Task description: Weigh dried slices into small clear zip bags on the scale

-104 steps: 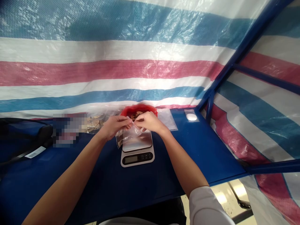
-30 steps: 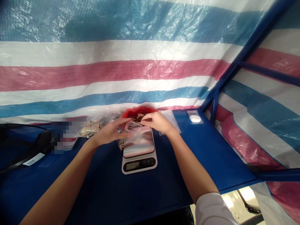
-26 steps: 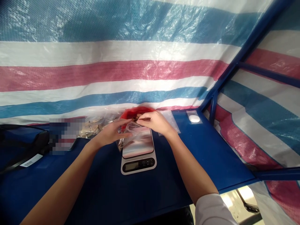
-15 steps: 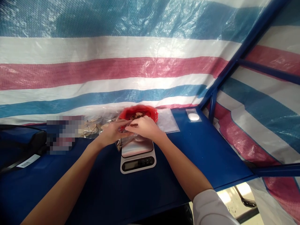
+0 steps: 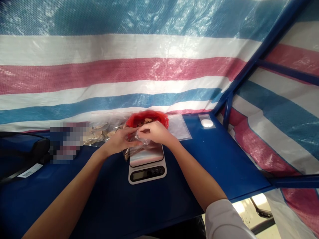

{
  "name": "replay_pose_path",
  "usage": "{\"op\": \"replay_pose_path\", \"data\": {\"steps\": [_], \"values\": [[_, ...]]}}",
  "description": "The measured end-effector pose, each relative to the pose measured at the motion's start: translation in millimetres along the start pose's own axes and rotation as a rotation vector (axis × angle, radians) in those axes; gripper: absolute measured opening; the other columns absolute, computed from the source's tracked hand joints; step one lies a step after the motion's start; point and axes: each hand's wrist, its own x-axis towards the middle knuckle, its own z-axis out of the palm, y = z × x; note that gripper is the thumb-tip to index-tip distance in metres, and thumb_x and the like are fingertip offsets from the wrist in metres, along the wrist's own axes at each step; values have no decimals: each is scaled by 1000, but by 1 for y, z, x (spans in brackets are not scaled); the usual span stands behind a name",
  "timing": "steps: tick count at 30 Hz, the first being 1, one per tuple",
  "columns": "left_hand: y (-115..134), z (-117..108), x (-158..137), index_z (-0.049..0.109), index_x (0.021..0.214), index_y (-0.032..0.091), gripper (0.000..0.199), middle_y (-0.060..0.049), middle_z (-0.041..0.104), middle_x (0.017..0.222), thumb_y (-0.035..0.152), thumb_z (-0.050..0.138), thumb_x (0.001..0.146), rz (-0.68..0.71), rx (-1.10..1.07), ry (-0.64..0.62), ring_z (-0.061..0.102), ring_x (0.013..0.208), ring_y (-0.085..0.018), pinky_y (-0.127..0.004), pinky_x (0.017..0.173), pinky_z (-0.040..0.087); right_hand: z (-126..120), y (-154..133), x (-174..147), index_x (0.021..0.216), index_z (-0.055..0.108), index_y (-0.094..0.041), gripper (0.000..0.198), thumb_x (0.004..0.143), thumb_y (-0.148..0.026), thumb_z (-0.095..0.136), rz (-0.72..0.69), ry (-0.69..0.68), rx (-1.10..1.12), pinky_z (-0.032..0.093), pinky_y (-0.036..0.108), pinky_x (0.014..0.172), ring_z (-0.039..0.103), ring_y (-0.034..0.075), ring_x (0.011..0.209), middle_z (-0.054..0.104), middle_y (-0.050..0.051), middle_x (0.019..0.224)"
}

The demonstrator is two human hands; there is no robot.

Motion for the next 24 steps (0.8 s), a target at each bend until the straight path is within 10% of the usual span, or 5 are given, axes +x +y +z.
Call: {"op": "replay_pose_path", "data": {"steps": [19,24], "values": [[11,-2,-5,71,122,22,51,-9,75,113,55,70,83,-20,64,124,68,97,-28,-39,88,53,-12,3,1,86,81,-18,31,85,-48,74,39,4,366,53,29,71,67,17,74,77,5,85],[8,-18,-8,74,109,22,51,-4,73,83,63,70,80,-126,51,45,65,72,-23,-33,67,51,-29,2,-1,85,79,-17,31,85,-48,74,14,10,432,52,27,65,66,15,68,77,5,86]]}}
